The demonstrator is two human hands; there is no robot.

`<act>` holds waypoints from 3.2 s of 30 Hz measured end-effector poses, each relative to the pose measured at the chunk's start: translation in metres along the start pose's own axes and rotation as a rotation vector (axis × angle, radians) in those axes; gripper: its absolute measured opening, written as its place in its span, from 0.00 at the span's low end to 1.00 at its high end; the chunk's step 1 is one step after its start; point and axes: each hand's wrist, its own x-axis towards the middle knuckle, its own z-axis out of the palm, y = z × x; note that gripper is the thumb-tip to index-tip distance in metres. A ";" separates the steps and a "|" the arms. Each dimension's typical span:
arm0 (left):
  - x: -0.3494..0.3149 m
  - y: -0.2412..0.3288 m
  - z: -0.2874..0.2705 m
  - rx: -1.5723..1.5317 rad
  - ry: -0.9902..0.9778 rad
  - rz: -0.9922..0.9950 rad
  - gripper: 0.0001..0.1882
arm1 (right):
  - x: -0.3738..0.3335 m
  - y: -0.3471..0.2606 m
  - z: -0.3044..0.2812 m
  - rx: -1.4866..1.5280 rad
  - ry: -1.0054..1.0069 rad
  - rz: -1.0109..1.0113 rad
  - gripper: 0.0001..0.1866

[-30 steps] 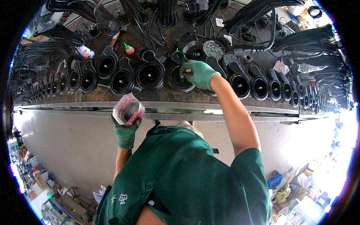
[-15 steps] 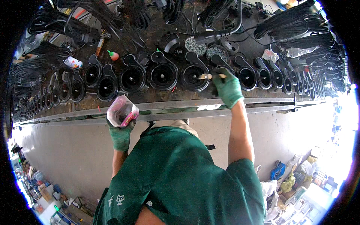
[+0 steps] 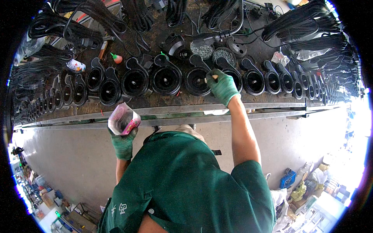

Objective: The person applies a substance from a small container to the center of black circular objects arranged on a table using a brush. The person repeatedly dips the brush into the container and applies the substance to each object in a row.

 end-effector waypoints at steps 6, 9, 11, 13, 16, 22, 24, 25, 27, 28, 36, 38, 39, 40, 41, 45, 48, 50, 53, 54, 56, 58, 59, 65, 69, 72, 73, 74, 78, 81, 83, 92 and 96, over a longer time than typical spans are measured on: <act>0.003 0.007 0.009 0.024 -0.020 0.031 0.45 | 0.002 0.024 0.009 0.534 0.098 0.128 0.10; 0.004 0.007 0.010 0.042 -0.035 0.034 0.45 | -0.014 0.026 0.000 0.877 0.206 0.156 0.13; 0.005 0.008 0.013 0.031 -0.034 0.064 0.43 | -0.026 0.023 -0.010 0.873 0.270 0.066 0.12; 0.006 0.008 0.014 0.040 -0.034 0.053 0.43 | -0.035 0.013 -0.018 0.939 0.232 -0.031 0.11; 0.006 0.007 0.018 0.064 -0.048 0.057 0.43 | -0.037 0.018 -0.025 0.899 0.212 -0.002 0.12; 0.010 -0.006 0.019 -0.028 -0.125 -0.026 0.45 | -0.047 0.030 -0.023 0.619 0.337 -0.133 0.12; 0.009 -0.028 0.018 -0.052 -0.159 -0.046 0.46 | -0.056 0.017 -0.021 0.721 0.294 -0.103 0.12; 0.008 -0.048 0.017 -0.018 -0.167 -0.040 0.46 | -0.057 0.021 -0.020 0.705 0.265 -0.128 0.12; 0.011 -0.074 0.021 0.072 -0.190 0.027 0.45 | -0.071 0.004 -0.010 0.739 0.141 -0.161 0.13; 0.013 -0.082 0.028 -0.012 -0.186 -0.041 0.42 | -0.078 -0.007 -0.002 0.760 0.071 -0.178 0.14; 0.043 -0.162 0.044 0.259 -0.251 0.111 0.41 | -0.072 -0.020 0.135 0.481 -0.317 0.093 0.11; 0.052 -0.189 0.042 0.149 -0.250 -0.051 0.43 | -0.059 -0.014 0.159 0.490 -0.346 0.153 0.12; 0.058 -0.169 0.044 0.419 -0.248 0.083 0.43 | -0.055 -0.013 0.167 0.433 -0.373 0.088 0.14; 0.063 -0.158 0.046 0.685 -0.241 0.225 0.43 | -0.057 -0.010 0.161 0.394 -0.449 0.164 0.16; 0.065 -0.178 0.034 0.629 -0.252 0.201 0.44 | -0.061 -0.032 0.153 0.342 -0.556 0.218 0.17; 0.069 -0.159 0.038 0.032 -0.340 0.135 0.41 | -0.067 -0.019 0.112 -0.118 -0.209 -0.283 0.23; 0.047 -0.157 0.023 -0.266 -0.129 -0.359 0.34 | -0.024 -0.044 0.046 -0.176 0.124 -0.526 0.23; 0.030 -0.154 0.016 0.204 -0.029 -0.137 0.28 | 0.022 -0.065 0.017 -0.637 0.137 -0.289 0.25; 0.005 -0.146 0.014 0.617 -0.068 -0.018 0.19 | 0.083 -0.071 0.014 -0.854 -0.155 -0.044 0.32; 0.003 -0.144 0.016 0.628 -0.101 -0.093 0.16 | 0.101 -0.058 0.019 -0.958 -0.273 0.006 0.35; -0.005 -0.123 0.024 0.603 -0.285 0.013 0.19 | 0.099 -0.066 0.025 -0.986 -0.301 -0.025 0.36; -0.008 -0.116 0.038 0.521 -0.501 0.016 0.23 | 0.097 -0.071 0.030 -1.025 -0.323 -0.053 0.37; -0.003 -0.117 0.048 0.449 -0.630 -0.035 0.24 | 0.084 -0.084 0.030 -0.995 -0.328 -0.015 0.37; 0.007 -0.209 0.146 0.695 -0.994 0.640 0.32 | 0.012 -0.072 0.042 -0.954 -0.278 -0.035 0.35; 0.014 -0.146 0.204 0.393 -1.058 0.574 0.35 | -0.076 -0.048 0.045 -0.787 -0.257 0.083 0.23; -0.009 -0.237 0.229 -0.717 -1.250 -0.567 0.33 | -0.141 0.001 0.044 -0.648 -0.124 -0.081 0.18; -0.005 -0.234 0.231 -0.702 -1.268 -0.499 0.32 | -0.166 0.030 0.042 -0.576 -0.040 -0.179 0.16; 0.001 -0.230 0.229 -0.679 -1.272 -0.426 0.31 | -0.179 0.018 0.037 -0.415 -0.085 0.098 0.12; -0.001 -0.161 0.223 -0.566 -1.260 -0.320 0.38 | -0.220 0.101 0.058 -0.283 0.075 -0.121 0.10; 0.005 -0.124 0.223 0.129 -1.277 0.454 0.41 | -0.222 0.147 0.088 -0.275 0.105 -0.180 0.11; 0.009 -0.121 0.226 0.201 -1.358 0.486 0.43 | -0.217 0.178 0.107 -0.264 0.098 -0.173 0.11; 0.012 -0.152 0.237 -0.266 -1.239 -0.037 0.34 | -0.223 0.126 0.056 -0.243 0.075 -0.224 0.11; 0.017 -0.095 0.207 -0.699 -0.880 -0.843 0.35 | -0.197 0.057 0.016 -0.244 0.150 -0.250 0.19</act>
